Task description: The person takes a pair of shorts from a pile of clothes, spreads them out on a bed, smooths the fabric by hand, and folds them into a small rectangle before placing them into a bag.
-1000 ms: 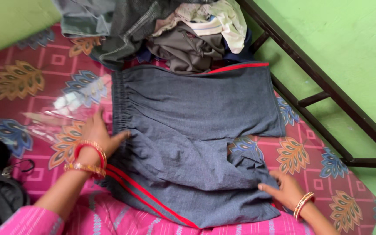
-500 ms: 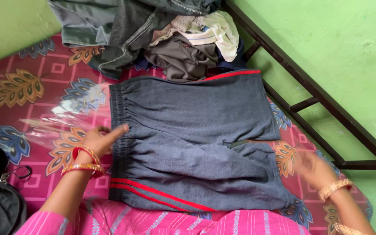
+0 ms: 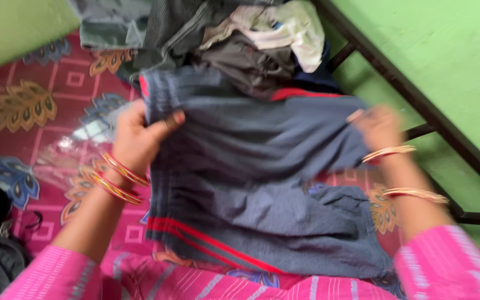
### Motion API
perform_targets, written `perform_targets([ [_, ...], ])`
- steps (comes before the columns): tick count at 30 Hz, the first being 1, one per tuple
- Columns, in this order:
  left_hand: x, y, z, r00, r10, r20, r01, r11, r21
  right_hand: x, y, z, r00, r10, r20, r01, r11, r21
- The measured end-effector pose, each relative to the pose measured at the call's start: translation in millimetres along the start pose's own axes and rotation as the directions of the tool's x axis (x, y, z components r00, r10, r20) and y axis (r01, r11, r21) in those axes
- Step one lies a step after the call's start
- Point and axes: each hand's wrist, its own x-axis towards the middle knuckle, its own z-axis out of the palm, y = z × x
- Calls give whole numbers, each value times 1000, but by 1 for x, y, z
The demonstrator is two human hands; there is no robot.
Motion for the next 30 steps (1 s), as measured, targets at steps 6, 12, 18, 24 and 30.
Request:
perform_targets([
  [6,65,35,2,955,281,-98,-293,946,-141,80,-71,-111,966,230,-118,-42,592,805],
  [12,25,-38,-26,981,125,-147,-2,769,639,10,-33,-103,886,-6,464,-198,899,390],
  [18,-47,-87,-26,909,-416,32,263,630,731,-194,36,-39,912,224,343,-231,973,-21],
  [24,-59,-86,-53,955,-255,151,275,953,-128,-195,56,-44,751,554,361,-656,557,510],
  [30,-86,-69,-53,756,-649,-86,552,560,618,-190,29,-45,556,632,539,-824,502,262],
])
